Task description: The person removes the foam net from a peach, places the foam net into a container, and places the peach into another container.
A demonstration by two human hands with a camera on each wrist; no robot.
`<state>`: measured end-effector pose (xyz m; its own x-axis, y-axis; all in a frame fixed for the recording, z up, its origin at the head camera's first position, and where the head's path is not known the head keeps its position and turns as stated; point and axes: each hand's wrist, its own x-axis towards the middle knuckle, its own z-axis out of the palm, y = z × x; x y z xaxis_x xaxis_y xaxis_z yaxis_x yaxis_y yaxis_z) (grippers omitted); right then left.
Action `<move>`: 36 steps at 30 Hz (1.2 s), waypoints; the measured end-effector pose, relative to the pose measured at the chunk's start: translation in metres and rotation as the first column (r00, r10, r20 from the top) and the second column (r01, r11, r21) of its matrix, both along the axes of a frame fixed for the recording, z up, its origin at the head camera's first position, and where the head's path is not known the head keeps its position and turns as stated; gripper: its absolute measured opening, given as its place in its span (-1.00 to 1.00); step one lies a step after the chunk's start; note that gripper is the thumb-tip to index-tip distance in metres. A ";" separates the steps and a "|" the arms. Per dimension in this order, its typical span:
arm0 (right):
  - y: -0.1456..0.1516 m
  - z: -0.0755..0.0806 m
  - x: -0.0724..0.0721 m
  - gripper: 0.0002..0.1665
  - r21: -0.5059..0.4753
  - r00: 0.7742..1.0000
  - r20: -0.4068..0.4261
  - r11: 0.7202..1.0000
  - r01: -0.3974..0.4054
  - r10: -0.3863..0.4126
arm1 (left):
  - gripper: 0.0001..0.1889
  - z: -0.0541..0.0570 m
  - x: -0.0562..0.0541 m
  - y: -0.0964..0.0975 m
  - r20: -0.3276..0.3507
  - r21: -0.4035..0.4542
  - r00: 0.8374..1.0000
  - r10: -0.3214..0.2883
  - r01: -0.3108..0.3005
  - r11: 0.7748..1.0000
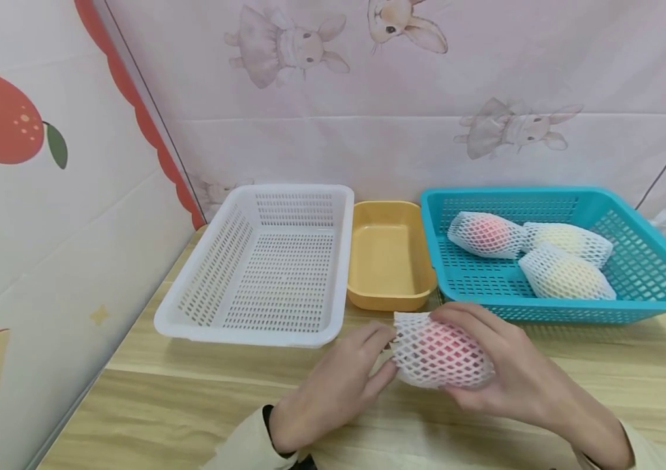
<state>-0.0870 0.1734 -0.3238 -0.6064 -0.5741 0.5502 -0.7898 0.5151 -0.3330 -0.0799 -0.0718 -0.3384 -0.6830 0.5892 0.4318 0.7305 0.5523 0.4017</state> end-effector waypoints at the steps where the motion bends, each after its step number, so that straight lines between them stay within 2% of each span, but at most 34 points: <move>1: -0.001 0.001 -0.001 0.06 -0.004 1.000 0.004 1.000 -0.004 0.004 | -0.68 0.002 -0.001 0.000 -0.001 0.029 1.000 -0.014 0.014 0.999; 6: -0.005 0.008 -0.006 -0.04 -0.024 1.000 -0.012 0.999 -0.021 0.021 | -0.61 0.011 -0.006 -0.001 0.011 0.144 0.997 -0.079 0.077 0.987; 10: -0.008 0.014 -0.012 -0.11 -0.052 0.997 -0.064 0.998 -0.038 0.035 | -0.57 0.020 -0.011 0.000 0.014 0.167 0.995 -0.100 0.096 0.981; 17: -0.010 0.031 -0.023 -0.14 -0.114 0.989 -0.114 0.988 -0.109 0.096 | -0.43 0.044 -0.023 0.000 -0.001 0.132 0.991 -0.133 0.132 0.982; 23: -0.013 0.047 -0.032 -0.12 -0.167 0.982 -0.133 0.974 -0.154 0.133 | -0.34 0.060 -0.033 -0.001 0.046 0.239 0.981 -0.187 0.171 0.956; 27: -0.017 0.050 -0.034 -0.05 -0.175 0.984 -0.104 0.971 -0.164 0.147 | -0.36 0.059 -0.038 -0.002 0.083 0.262 0.979 -0.188 0.160 0.952; 32: -0.021 0.049 -0.035 0.07 -0.165 0.987 -0.067 0.974 -0.153 0.143 | -0.33 0.053 -0.045 -0.005 0.152 0.280 0.967 -0.204 0.156 0.947; 34: -0.022 0.049 -0.035 0.10 -0.164 0.989 -0.066 0.976 -0.144 0.135 | -0.30 0.050 -0.048 -0.006 0.184 0.315 0.956 -0.229 0.163 0.935; 36: -0.022 0.049 -0.035 0.12 -0.165 0.991 -0.064 0.978 -0.128 0.119 | -0.26 0.049 -0.050 -0.007 0.215 0.371 0.940 -0.265 0.172 0.913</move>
<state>-0.1219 0.1511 -0.2746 -0.5036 -0.5388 0.6753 -0.8628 0.3529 -0.3619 -0.1295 -0.0791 -0.2896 -0.6678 0.5836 0.4620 0.6635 0.1855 0.7248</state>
